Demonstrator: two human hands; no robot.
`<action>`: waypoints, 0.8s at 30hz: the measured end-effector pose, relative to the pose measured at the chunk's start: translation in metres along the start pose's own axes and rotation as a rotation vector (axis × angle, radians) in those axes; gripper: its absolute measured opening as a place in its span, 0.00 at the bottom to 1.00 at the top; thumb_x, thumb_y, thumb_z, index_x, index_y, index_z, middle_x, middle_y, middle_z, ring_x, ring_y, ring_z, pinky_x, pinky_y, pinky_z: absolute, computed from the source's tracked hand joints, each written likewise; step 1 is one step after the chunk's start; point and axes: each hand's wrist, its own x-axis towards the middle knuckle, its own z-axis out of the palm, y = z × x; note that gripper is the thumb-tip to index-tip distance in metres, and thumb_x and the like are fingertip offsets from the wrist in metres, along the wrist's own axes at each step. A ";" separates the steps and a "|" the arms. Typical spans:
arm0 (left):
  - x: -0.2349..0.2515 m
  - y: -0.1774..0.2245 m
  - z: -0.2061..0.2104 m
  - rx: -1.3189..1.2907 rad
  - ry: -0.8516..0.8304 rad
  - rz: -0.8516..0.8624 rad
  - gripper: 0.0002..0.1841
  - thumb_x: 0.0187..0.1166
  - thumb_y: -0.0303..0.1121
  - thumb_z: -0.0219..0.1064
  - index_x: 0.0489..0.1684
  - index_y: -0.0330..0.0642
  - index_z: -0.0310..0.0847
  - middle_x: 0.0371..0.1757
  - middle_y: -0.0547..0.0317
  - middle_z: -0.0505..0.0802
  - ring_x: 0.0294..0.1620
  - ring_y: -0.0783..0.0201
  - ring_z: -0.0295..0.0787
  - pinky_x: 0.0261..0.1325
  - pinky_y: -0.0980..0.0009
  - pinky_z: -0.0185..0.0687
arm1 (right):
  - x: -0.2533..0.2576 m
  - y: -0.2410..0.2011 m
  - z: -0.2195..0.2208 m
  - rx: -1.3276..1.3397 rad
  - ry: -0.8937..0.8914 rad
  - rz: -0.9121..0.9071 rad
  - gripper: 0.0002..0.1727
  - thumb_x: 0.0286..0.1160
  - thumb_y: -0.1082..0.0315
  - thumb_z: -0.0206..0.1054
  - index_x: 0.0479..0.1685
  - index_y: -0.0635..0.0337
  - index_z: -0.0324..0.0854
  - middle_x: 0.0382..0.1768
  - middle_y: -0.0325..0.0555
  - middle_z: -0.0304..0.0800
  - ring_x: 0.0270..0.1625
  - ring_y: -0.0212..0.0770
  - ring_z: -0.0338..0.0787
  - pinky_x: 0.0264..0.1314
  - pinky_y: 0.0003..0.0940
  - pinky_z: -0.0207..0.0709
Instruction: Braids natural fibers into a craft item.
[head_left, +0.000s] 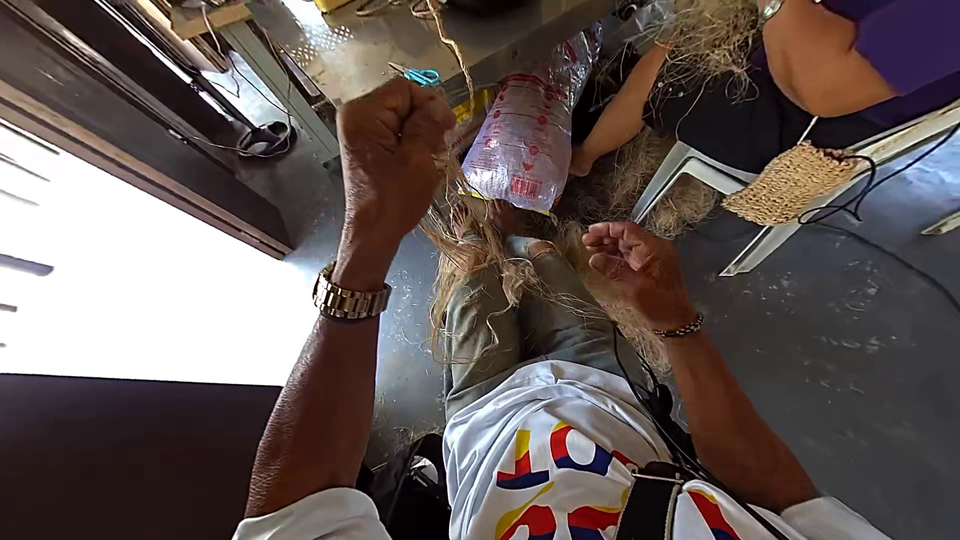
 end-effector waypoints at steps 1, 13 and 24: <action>-0.002 0.004 0.006 -0.047 -0.012 -0.001 0.08 0.87 0.29 0.60 0.38 0.40 0.83 0.29 0.74 0.85 0.26 0.85 0.77 0.31 0.85 0.73 | 0.003 -0.015 0.007 0.043 -0.008 -0.059 0.25 0.77 0.55 0.71 0.65 0.66 0.81 0.57 0.46 0.92 0.59 0.36 0.92 0.63 0.35 0.88; -0.033 0.006 0.055 -0.343 -0.156 -0.034 0.07 0.86 0.27 0.61 0.39 0.39 0.84 0.27 0.71 0.85 0.22 0.81 0.77 0.25 0.84 0.73 | 0.020 -0.059 0.060 0.759 -0.143 0.150 0.06 0.81 0.74 0.62 0.44 0.63 0.86 0.22 0.39 0.83 0.17 0.27 0.78 0.20 0.20 0.77; -0.038 -0.015 0.066 -0.642 -0.021 -0.176 0.09 0.85 0.25 0.59 0.36 0.42 0.86 0.30 0.68 0.91 0.29 0.75 0.86 0.36 0.76 0.85 | 0.016 -0.046 0.057 0.843 0.018 0.285 0.14 0.86 0.69 0.55 0.36 0.57 0.86 0.17 0.35 0.75 0.11 0.23 0.64 0.12 0.16 0.61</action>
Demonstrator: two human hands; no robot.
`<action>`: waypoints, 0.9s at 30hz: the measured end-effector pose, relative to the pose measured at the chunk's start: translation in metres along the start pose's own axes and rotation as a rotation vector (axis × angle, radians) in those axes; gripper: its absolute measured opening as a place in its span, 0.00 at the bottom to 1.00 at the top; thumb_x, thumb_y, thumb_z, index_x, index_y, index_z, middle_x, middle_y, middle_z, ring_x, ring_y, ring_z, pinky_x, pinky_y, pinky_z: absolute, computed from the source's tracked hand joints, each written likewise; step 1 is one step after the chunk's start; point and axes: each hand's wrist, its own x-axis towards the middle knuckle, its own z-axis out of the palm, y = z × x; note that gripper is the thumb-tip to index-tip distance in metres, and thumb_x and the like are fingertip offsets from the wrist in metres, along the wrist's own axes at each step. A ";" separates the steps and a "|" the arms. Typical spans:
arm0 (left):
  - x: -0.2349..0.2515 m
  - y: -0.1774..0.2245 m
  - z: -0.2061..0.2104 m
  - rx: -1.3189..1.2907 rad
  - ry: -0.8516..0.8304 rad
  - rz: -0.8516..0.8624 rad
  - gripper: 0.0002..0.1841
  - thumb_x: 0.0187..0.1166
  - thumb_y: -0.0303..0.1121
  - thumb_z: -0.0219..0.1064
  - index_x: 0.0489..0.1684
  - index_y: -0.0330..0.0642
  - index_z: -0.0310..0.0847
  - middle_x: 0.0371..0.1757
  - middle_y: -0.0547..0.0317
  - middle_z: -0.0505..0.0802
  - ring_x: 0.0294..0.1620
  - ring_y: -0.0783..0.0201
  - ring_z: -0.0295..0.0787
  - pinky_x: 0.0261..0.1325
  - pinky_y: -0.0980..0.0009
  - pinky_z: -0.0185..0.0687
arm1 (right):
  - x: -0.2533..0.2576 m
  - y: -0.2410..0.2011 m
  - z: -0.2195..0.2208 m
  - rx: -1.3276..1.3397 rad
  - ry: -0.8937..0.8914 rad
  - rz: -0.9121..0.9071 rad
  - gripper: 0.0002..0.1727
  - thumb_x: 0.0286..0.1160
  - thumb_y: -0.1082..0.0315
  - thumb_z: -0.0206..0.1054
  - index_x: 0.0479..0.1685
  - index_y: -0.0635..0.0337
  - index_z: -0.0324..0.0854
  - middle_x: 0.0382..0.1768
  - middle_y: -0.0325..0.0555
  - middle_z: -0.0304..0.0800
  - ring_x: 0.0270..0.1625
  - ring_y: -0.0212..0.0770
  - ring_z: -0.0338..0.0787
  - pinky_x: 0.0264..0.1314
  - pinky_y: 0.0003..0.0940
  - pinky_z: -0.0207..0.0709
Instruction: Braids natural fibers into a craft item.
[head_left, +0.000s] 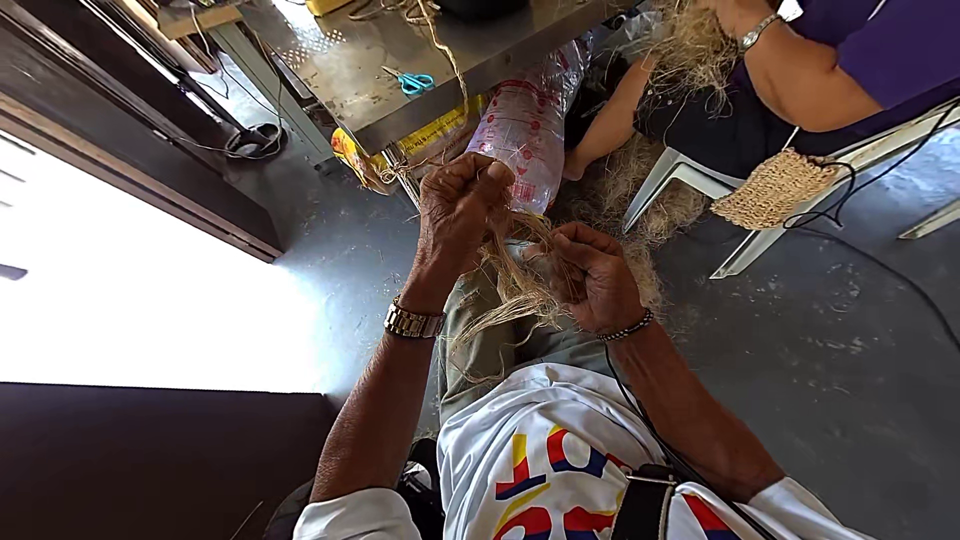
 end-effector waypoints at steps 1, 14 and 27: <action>0.000 -0.001 0.001 -0.009 0.015 -0.005 0.10 0.85 0.24 0.59 0.36 0.42 0.86 0.30 0.68 0.91 0.29 0.75 0.86 0.36 0.76 0.85 | 0.000 0.000 0.000 0.002 0.003 0.006 0.14 0.85 0.70 0.56 0.36 0.57 0.86 0.18 0.37 0.79 0.11 0.22 0.65 0.12 0.16 0.61; -0.016 -0.011 -0.005 -0.071 -0.052 -0.281 0.19 0.92 0.41 0.49 0.66 0.42 0.80 0.42 0.66 0.93 0.42 0.71 0.90 0.52 0.70 0.88 | -0.002 0.001 -0.003 0.095 0.090 0.039 0.14 0.85 0.68 0.55 0.34 0.55 0.85 0.11 0.31 0.64 0.10 0.24 0.62 0.13 0.18 0.61; -0.110 -0.057 -0.016 0.058 -0.474 -0.494 0.07 0.78 0.34 0.68 0.42 0.40 0.88 0.31 0.69 0.91 0.30 0.77 0.86 0.39 0.77 0.85 | 0.006 -0.005 -0.032 0.079 0.148 -0.042 0.12 0.90 0.64 0.52 0.42 0.51 0.81 0.11 0.28 0.61 0.09 0.24 0.61 0.13 0.19 0.61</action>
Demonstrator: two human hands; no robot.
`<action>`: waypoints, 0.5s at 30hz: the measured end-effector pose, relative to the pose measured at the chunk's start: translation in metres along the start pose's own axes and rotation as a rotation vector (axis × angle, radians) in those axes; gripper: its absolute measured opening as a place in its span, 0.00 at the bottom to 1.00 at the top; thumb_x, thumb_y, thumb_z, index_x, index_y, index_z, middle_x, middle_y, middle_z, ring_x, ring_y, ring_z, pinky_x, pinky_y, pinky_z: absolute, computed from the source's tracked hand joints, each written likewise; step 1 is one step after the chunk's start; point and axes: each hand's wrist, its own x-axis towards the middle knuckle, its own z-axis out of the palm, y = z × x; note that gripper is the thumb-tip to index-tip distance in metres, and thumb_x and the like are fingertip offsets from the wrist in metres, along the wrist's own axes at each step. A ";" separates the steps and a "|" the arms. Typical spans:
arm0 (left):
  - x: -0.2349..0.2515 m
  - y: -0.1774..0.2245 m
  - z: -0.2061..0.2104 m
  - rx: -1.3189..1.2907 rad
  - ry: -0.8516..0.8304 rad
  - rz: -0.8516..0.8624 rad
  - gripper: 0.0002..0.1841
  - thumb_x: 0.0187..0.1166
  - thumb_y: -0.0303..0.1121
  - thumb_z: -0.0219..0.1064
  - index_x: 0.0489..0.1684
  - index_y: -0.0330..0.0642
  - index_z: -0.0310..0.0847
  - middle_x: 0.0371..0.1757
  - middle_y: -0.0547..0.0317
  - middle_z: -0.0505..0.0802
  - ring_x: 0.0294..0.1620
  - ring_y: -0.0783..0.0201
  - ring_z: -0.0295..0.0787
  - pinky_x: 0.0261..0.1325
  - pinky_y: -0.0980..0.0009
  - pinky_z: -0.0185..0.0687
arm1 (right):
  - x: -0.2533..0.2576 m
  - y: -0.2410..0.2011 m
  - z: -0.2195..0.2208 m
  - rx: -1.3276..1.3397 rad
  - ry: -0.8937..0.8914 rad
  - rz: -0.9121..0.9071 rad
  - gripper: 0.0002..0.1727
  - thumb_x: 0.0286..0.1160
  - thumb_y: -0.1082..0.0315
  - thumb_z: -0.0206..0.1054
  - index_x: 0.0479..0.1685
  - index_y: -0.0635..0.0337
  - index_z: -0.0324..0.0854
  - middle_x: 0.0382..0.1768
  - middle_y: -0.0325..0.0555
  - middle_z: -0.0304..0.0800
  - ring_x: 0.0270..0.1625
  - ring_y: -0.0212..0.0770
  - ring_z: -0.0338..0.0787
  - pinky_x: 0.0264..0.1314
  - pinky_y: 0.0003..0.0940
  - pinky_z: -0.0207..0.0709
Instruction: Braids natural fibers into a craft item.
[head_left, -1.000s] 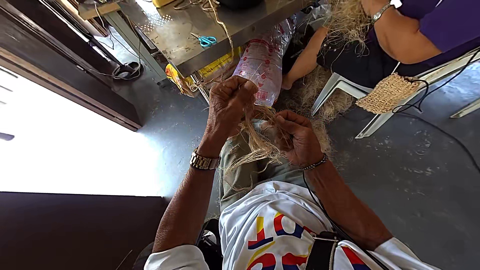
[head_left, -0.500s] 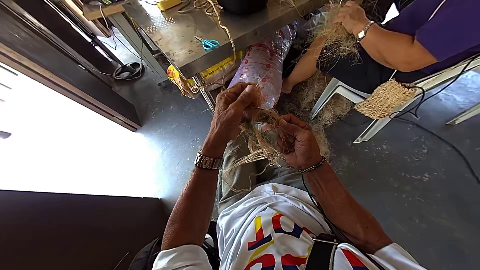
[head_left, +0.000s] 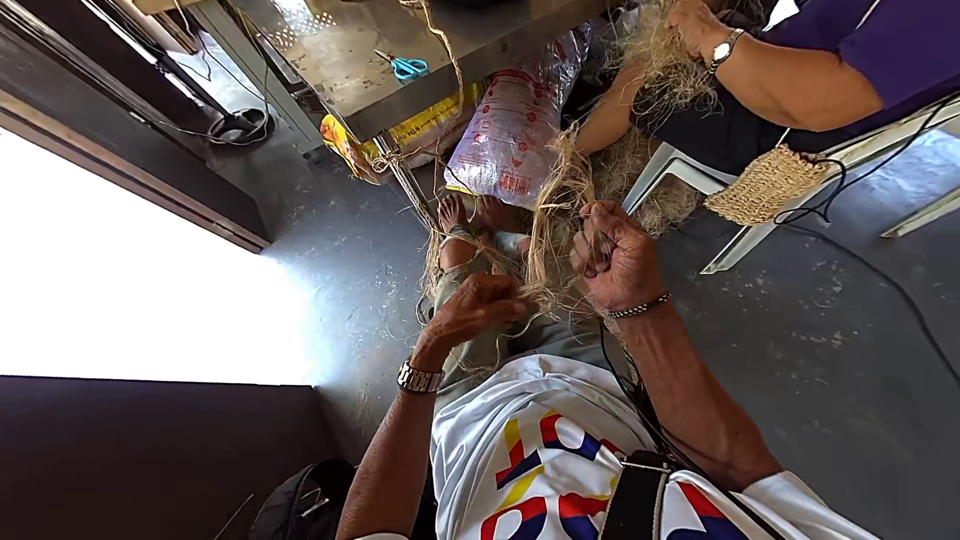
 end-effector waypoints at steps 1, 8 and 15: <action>-0.005 -0.001 -0.003 -0.020 0.035 0.001 0.07 0.79 0.35 0.67 0.37 0.43 0.89 0.27 0.72 0.88 0.24 0.80 0.80 0.30 0.81 0.78 | 0.001 -0.002 -0.004 -0.008 0.011 -0.006 0.13 0.90 0.64 0.52 0.42 0.51 0.82 0.10 0.28 0.61 0.09 0.24 0.61 0.13 0.19 0.61; -0.033 -0.002 -0.037 -0.201 0.329 0.085 0.13 0.84 0.40 0.63 0.26 0.54 0.85 0.15 0.76 0.75 0.12 0.82 0.60 0.16 0.85 0.56 | -0.002 -0.012 -0.029 -0.066 0.080 0.007 0.13 0.86 0.65 0.55 0.33 0.49 0.82 0.09 0.26 0.60 0.09 0.23 0.58 0.12 0.19 0.58; -0.043 0.007 -0.057 -0.248 0.469 0.100 0.15 0.86 0.37 0.58 0.25 0.53 0.83 0.12 0.75 0.70 0.08 0.81 0.55 0.11 0.85 0.52 | -0.011 -0.018 -0.037 -0.123 0.078 0.011 0.14 0.83 0.69 0.54 0.30 0.53 0.84 0.07 0.28 0.60 0.08 0.24 0.59 0.12 0.20 0.59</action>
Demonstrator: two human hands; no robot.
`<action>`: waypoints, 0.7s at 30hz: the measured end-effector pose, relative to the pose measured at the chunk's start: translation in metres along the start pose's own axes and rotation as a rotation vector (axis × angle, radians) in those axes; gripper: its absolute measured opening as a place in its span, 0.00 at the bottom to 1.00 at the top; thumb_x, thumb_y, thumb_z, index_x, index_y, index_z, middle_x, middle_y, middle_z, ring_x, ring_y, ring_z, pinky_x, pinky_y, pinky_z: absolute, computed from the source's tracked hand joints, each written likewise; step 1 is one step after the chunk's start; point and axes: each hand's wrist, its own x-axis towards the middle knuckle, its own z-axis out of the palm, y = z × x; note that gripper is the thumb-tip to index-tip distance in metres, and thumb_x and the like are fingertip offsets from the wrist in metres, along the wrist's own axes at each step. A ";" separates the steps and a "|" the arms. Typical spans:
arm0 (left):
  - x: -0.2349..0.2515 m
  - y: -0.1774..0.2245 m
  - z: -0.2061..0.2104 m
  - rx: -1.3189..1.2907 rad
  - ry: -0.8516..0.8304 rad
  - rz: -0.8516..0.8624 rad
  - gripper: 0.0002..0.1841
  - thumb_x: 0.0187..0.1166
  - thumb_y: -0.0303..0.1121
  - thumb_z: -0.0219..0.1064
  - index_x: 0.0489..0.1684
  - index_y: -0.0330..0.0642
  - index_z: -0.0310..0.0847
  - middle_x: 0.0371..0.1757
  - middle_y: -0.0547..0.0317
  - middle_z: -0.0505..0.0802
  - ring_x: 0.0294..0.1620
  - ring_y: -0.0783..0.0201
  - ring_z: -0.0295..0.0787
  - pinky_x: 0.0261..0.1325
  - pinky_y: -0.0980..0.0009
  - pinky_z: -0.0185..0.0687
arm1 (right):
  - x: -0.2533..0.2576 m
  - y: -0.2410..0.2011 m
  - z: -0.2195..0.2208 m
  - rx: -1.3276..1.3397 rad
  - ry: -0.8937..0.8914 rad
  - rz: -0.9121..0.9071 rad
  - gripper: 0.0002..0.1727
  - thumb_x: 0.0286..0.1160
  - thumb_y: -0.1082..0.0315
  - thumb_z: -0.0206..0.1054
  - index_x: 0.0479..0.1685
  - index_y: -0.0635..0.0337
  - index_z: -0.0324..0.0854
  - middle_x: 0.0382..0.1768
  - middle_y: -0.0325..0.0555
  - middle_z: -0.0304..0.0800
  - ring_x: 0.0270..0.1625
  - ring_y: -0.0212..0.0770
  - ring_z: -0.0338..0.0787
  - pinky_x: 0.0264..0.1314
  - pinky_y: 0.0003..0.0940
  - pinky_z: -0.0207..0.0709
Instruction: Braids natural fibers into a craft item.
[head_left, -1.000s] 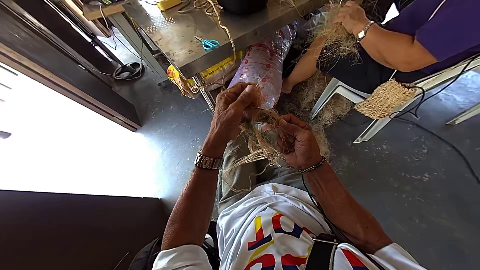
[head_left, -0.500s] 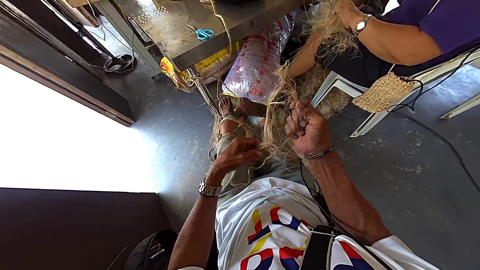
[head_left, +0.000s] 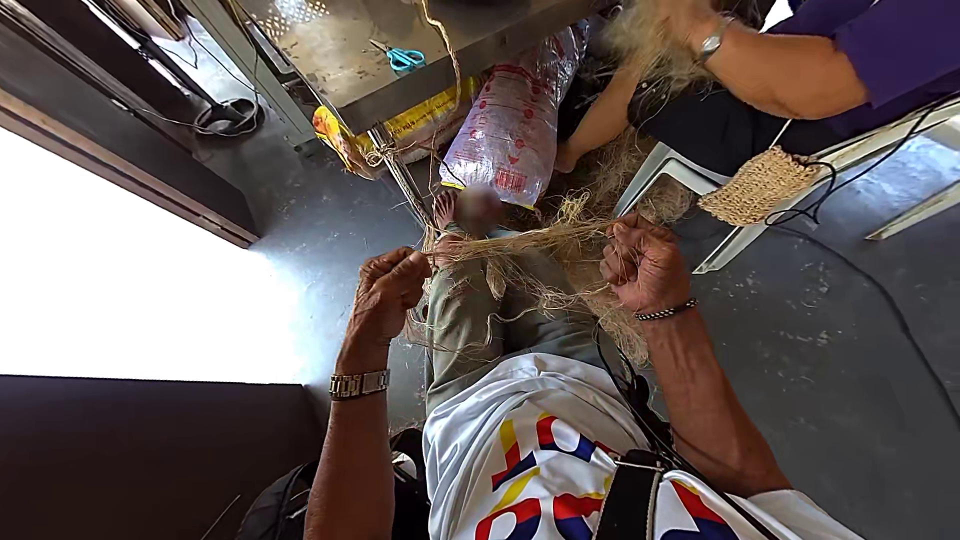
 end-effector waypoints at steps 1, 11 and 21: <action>0.000 0.000 -0.001 0.010 0.010 -0.008 0.15 0.85 0.37 0.58 0.24 0.53 0.83 0.12 0.74 0.70 0.08 0.81 0.55 0.11 0.85 0.52 | 0.000 0.000 -0.001 -0.005 -0.004 0.005 0.14 0.84 0.69 0.54 0.31 0.53 0.83 0.07 0.28 0.60 0.08 0.24 0.59 0.12 0.20 0.59; -0.020 -0.033 0.008 0.131 -0.167 -0.144 0.09 0.82 0.40 0.66 0.31 0.54 0.88 0.16 0.80 0.78 0.12 0.84 0.62 0.16 0.86 0.58 | 0.000 -0.018 -0.015 -0.208 -0.037 -0.124 0.11 0.79 0.71 0.58 0.33 0.55 0.86 0.12 0.29 0.68 0.09 0.23 0.61 0.11 0.19 0.61; -0.034 -0.033 0.010 0.394 -0.317 -0.057 0.28 0.73 0.58 0.73 0.57 0.41 0.87 0.44 0.69 0.94 0.43 0.76 0.89 0.48 0.77 0.86 | -0.006 -0.017 0.000 -0.267 -0.099 -0.215 0.10 0.80 0.72 0.59 0.32 0.55 0.85 0.11 0.29 0.67 0.09 0.23 0.62 0.12 0.19 0.63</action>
